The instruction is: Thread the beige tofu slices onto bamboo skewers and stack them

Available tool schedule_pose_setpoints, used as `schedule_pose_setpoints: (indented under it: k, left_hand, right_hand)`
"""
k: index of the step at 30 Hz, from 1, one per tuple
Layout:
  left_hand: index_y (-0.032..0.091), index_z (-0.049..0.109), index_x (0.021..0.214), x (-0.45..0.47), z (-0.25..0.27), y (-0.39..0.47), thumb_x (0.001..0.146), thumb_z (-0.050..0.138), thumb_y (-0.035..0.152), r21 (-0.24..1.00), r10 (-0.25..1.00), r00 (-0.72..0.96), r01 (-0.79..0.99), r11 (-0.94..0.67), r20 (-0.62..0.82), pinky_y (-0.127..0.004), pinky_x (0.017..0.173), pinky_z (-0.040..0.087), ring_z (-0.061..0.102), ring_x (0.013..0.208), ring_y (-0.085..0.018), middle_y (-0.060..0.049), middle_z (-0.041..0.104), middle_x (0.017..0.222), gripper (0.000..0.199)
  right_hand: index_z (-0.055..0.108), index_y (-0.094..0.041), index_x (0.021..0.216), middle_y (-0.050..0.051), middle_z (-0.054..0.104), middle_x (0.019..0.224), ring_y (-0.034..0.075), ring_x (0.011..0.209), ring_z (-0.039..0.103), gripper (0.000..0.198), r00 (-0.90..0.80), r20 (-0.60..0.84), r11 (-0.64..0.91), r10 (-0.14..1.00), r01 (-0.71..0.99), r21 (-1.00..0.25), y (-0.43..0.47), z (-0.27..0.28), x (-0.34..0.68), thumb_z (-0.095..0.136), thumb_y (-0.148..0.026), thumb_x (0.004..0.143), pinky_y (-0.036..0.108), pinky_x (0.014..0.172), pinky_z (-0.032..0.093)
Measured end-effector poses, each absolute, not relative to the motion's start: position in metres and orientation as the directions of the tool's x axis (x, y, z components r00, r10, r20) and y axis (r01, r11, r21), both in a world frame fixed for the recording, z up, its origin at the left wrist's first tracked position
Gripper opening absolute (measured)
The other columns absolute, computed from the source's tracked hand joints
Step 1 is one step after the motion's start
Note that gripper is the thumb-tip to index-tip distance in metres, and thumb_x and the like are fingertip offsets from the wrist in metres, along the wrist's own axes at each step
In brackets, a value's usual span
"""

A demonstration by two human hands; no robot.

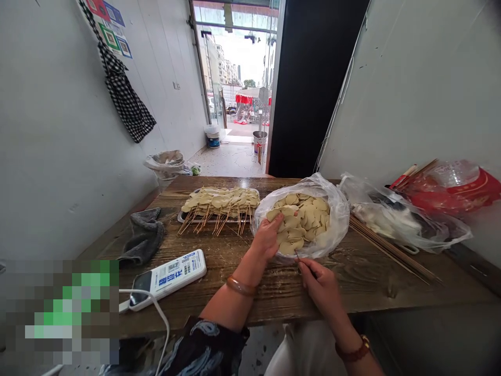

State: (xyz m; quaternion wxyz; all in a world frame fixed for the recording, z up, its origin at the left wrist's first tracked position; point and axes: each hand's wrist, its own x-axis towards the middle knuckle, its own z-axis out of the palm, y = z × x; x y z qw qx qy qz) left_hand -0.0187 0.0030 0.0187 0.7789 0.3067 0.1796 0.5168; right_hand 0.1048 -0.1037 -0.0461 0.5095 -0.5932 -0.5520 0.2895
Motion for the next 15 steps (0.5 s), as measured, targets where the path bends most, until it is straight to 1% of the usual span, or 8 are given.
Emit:
schedule_pose_setpoints:
  k: [6, 11, 15]
  left_hand:
    - [0.009, 0.069, 0.092, -0.02, 0.021, 0.002, 0.069, 0.076, 0.03, 0.67, 0.92, 0.388, -0.696, 0.257, 0.05, -0.042, 0.083, 0.055, 0.067, 0.09, -0.025, -0.011, 0.072, 0.087, 0.032]
    - [0.01, 0.069, 0.094, -0.018, 0.02, 0.003, 0.069, 0.075, 0.03, 0.671, 0.923, 0.383, -0.695, 0.257, 0.043, -0.04, 0.083, 0.055, 0.067, 0.09, -0.025, -0.011, 0.072, 0.086, 0.032]
    - [0.01, 0.068, 0.099, -0.019, 0.021, 0.003, 0.071, 0.074, 0.029, 0.674, 0.928, 0.372, -0.694, 0.253, 0.035, -0.039, 0.082, 0.055, 0.068, 0.09, -0.025, -0.011, 0.072, 0.09, 0.034]
  right_hand:
    - [0.076, -0.015, 0.093, -0.001, 0.057, 0.05, 0.014, 0.047, 0.05, 0.038, 0.237, 0.244, 0.151, 0.941, 0.35, -0.924, -0.098, -0.043, 0.103, 0.055, -0.045, 0.084, 0.024, 0.049, 0.041]
    - [0.077, -0.016, 0.092, -0.002, 0.055, 0.048, 0.014, 0.047, 0.049, 0.036, 0.228, 0.252, 0.163, 0.94, 0.348, -0.923, -0.095, -0.041, 0.101, 0.055, -0.044, 0.084, 0.024, 0.048, 0.04]
    - [0.075, -0.015, 0.096, -0.002, 0.054, 0.049, 0.013, 0.047, 0.049, 0.036, 0.215, 0.224, 0.15, 0.951, 0.311, -0.939, -0.091, -0.041, 0.1, 0.054, -0.043, 0.086, 0.024, 0.049, 0.04]
